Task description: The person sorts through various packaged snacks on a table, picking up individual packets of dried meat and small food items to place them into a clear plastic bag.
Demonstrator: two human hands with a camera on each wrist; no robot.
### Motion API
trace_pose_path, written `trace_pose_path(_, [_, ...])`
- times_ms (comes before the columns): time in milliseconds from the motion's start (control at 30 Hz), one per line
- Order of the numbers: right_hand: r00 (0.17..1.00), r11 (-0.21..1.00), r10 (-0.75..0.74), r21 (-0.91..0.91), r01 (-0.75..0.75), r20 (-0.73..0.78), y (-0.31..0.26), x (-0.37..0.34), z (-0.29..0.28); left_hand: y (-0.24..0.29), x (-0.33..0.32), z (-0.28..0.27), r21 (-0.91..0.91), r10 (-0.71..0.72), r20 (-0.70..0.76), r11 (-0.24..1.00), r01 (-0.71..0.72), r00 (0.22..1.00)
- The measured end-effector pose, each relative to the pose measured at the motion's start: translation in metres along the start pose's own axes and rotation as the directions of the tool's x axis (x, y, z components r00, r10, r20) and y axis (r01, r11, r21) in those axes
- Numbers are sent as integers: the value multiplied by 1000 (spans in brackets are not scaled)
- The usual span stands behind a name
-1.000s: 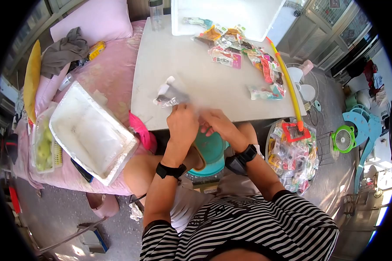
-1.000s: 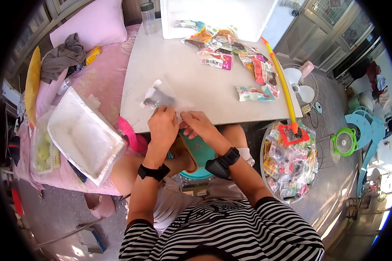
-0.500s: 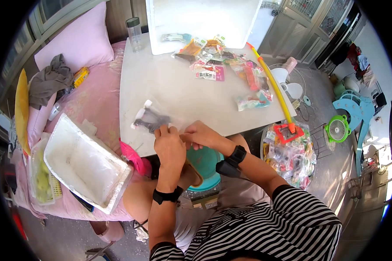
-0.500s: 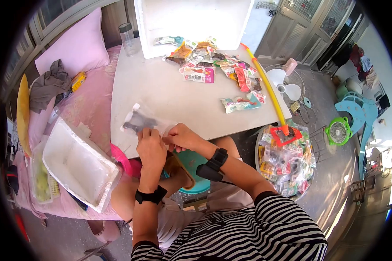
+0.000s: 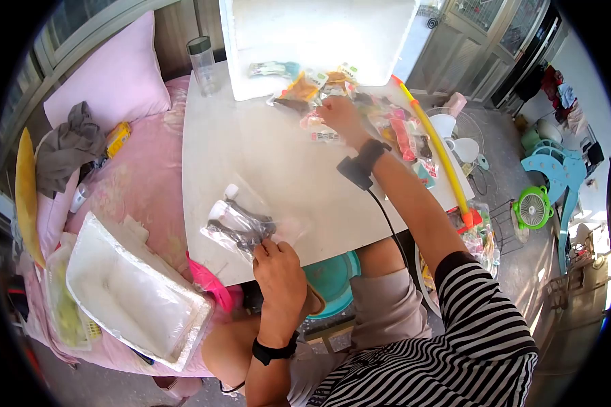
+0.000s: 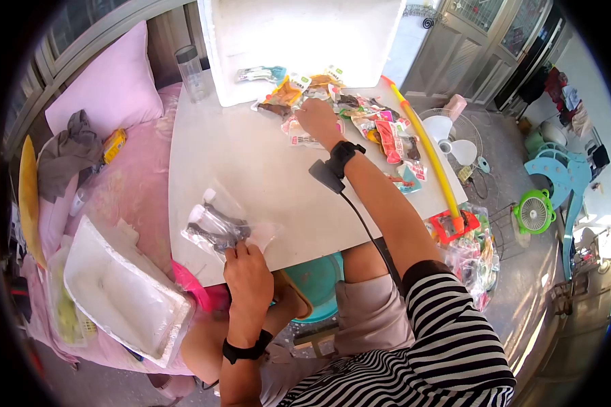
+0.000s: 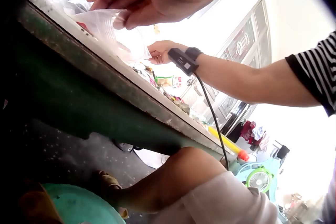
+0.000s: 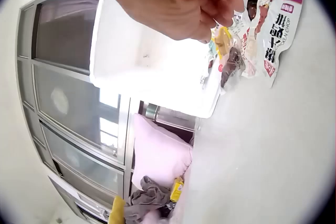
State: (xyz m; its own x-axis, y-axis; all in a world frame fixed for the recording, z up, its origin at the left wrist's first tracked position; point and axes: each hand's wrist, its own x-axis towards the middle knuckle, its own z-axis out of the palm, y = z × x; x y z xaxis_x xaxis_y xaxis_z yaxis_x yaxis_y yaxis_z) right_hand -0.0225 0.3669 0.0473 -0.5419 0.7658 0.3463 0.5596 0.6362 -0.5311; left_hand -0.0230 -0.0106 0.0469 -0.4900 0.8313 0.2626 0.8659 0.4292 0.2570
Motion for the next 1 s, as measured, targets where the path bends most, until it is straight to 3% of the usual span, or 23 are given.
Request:
trace_pose_path(100, [999, 993, -16, -120, 12, -35, -7, 22, 20, 1, 1, 2, 29, 3, 4, 1000, -3, 1000])
trace_pose_path(200, [995, 917, -94, -392, 74, -31, -11, 25, 42, 0, 2, 5, 47, 7, -13, 999, -6, 1000])
trace_pose_path(300, [967, 883, -193, -459, 99, -164, -13, 30, 57, 0, 1, 8, 88, 23, -33, 996, -20, 999])
trace_pose_path(400, [988, 935, 8, -352, 46, 151, -25, 20, 35, 2, -1, 9, 124, 36, -49, 992, -29, 998])
trace_pose_path(500, [975, 995, -37, -79, 56, 221, -18, 26, 31, 2, 0, 5, 112, 33, -48, 993, -28, 998])
trace_pose_path(533, [982, 977, -187, -101, 186, -3, -18, 20, 29, 3, -3, 1, 97, 33, -52, 995, -28, 998])
trace_pose_path(567, [919, 942, -329, -150, 301, -217, -24, 10, 30, 1, -2, 0, 82, 32, -50, 996, -28, 998])
trace_pose_path(600, [792, 890, -455, -223, 397, -408, -27, -4, 29, 0, -2, 1, 74, 37, -68, 997, -32, 997])
trace_pose_path(700, [853, 762, -502, -394, 514, 143, -47, -84, -6, -4, -5, 3, 47, 48, -104, 998, -43, 993])
trace_pose_path(800, [798, 830, -285, -279, 482, 530, -57, -147, -27, -7, -4, 0, 16, 46, -162, 999, -44, 986])
trace_pose_path(867, [800, 920, -214, -159, 357, 561, -57, -152, -39, -9, -5, 0, -27, 39, -170, 999, -44, 985])
trace_pose_path(933, [907, 972, -157, -100, 211, 391, -53, -160, -41, -9, -5, 1, -53, 38, -182, 997, -49, 983])
trace_pose_path(1000, [997, 997, -65, -46, 63, -30, -45, -171, -28, -9, -5, 4, -53, 42, -196, 997, -53, 980])
